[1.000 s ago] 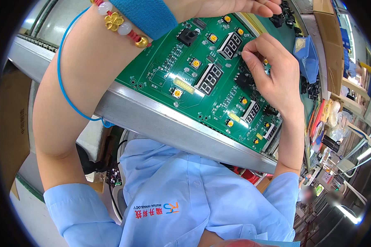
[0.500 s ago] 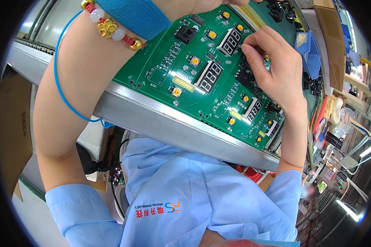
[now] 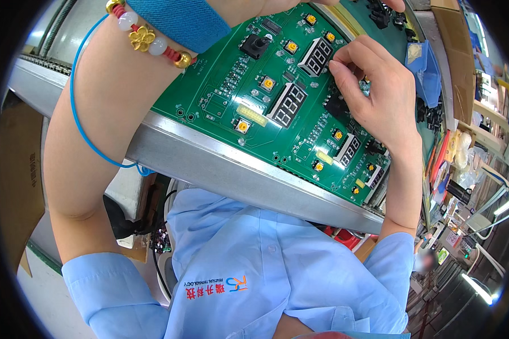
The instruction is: Assembling electronic components onto green printed circuit boards on a factory production line.
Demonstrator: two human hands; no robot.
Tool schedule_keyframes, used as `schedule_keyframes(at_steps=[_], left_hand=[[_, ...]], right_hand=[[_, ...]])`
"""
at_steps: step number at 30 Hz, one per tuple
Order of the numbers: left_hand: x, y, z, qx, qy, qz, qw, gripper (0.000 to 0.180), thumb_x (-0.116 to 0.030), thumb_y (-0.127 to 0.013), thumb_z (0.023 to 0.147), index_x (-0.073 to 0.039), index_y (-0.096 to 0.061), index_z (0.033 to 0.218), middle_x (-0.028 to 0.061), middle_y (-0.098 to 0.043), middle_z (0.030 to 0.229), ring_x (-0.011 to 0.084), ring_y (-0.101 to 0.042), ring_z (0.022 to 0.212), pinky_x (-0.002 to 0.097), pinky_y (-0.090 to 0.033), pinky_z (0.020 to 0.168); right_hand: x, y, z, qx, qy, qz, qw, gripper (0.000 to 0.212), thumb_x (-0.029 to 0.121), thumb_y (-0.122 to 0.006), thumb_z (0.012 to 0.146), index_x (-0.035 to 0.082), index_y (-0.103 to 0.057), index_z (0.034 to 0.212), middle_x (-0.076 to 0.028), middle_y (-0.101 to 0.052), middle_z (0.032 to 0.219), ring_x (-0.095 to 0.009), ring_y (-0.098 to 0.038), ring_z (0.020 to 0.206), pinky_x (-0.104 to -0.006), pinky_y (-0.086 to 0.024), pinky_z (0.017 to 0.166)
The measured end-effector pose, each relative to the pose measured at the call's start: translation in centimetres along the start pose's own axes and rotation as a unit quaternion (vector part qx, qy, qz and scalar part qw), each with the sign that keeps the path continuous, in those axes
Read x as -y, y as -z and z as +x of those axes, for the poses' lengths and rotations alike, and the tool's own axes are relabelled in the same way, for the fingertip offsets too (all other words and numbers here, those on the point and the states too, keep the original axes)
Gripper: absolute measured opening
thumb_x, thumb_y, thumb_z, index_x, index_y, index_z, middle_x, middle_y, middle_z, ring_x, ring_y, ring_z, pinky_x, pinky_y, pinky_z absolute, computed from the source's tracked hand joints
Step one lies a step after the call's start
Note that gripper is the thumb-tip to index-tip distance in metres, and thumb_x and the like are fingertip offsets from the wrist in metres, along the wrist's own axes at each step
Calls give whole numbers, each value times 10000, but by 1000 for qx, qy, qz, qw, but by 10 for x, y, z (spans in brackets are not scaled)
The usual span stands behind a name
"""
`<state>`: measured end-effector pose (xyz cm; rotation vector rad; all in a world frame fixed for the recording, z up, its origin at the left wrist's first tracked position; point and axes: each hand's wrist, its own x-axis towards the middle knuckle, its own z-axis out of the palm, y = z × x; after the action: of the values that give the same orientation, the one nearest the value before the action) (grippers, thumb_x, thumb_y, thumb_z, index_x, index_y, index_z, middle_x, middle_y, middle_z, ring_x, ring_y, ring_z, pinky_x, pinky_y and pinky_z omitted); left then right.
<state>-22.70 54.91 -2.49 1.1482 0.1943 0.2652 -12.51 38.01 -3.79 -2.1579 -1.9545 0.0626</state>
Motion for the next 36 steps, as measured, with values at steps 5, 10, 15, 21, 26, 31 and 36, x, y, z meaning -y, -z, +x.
schedule_keyframes(at_steps=[5, 10, 15, 21, 26, 31, 36], left_hand=[[1, 2, 3, 40, 5, 46, 998, 287, -145, -496, 987, 97, -596, 1105, 10, -526, 730, 59, -328, 551, 204, -297, 472], [-4, 3, 0, 68, 52, 27, 996, 279, -184, -514, 988, 60, -618, 1075, 8, -539, 730, 62, -325, 522, 210, -298, 469], [-4, 1, 0, 41, 86, 41, 995, 286, -249, -620, 939, 15, -653, 1042, -32, -501, 672, 48, -359, 537, 191, -306, 468], [-7, 0, 1, 49, 116, 65, 990, 294, -270, -622, 936, 10, -673, 1012, -33, -525, 692, 47, -365, 550, 183, -312, 476], [-8, 0, 2, 51, 149, 67, 985, 295, -257, -574, 962, 16, -681, 995, -17, -559, 710, 51, -371, 548, 182, -320, 481], [-16, 5, -2, 11, 60, 69, 996, 290, -200, -508, 984, 34, -632, 1101, 18, -610, 821, 46, -366, 551, 182, -318, 472], [-23, 18, -4, -17, -2, 55, 998, 314, -185, -491, 989, 44, -572, 1188, 28, -617, 884, 44, -351, 547, 187, -305, 456]], right_hand=[[-4, 2, -1, 13, -12, 8, 1000, 96, 167, -652, 808, 73, -635, 811, -73, -597, 772, -270, -605, 680, -357, -472, 588], [-16, 18, 4, -105, -30, 123, 986, 107, 85, -733, 788, 46, -671, 866, -27, -640, 761, -94, -584, 628, -213, -453, 604], [-22, 32, 5, -250, -23, 193, 948, 239, 9, -663, 872, -17, -632, 1108, -10, -631, 895, -43, -552, 747, -156, -436, 686], [-14, 32, 13, -244, 30, 89, 965, 186, -9, -674, 851, -4, -676, 1037, -13, -639, 887, -58, -563, 760, -170, -449, 699], [-18, 34, 16, -247, 89, 76, 962, 123, -7, -667, 856, -6, -676, 979, -15, -641, 874, -60, -541, 724, -171, -423, 654], [-15, 36, 9, -213, -17, 260, 942, 119, 39, -666, 865, -14, -670, 972, -16, -647, 851, -53, -536, 701, -177, -414, 628], [-8, 34, 11, -164, -35, 395, 903, 118, 62, -671, 866, -23, -668, 947, -2, -649, 839, -40, -543, 721, -169, -419, 640]])
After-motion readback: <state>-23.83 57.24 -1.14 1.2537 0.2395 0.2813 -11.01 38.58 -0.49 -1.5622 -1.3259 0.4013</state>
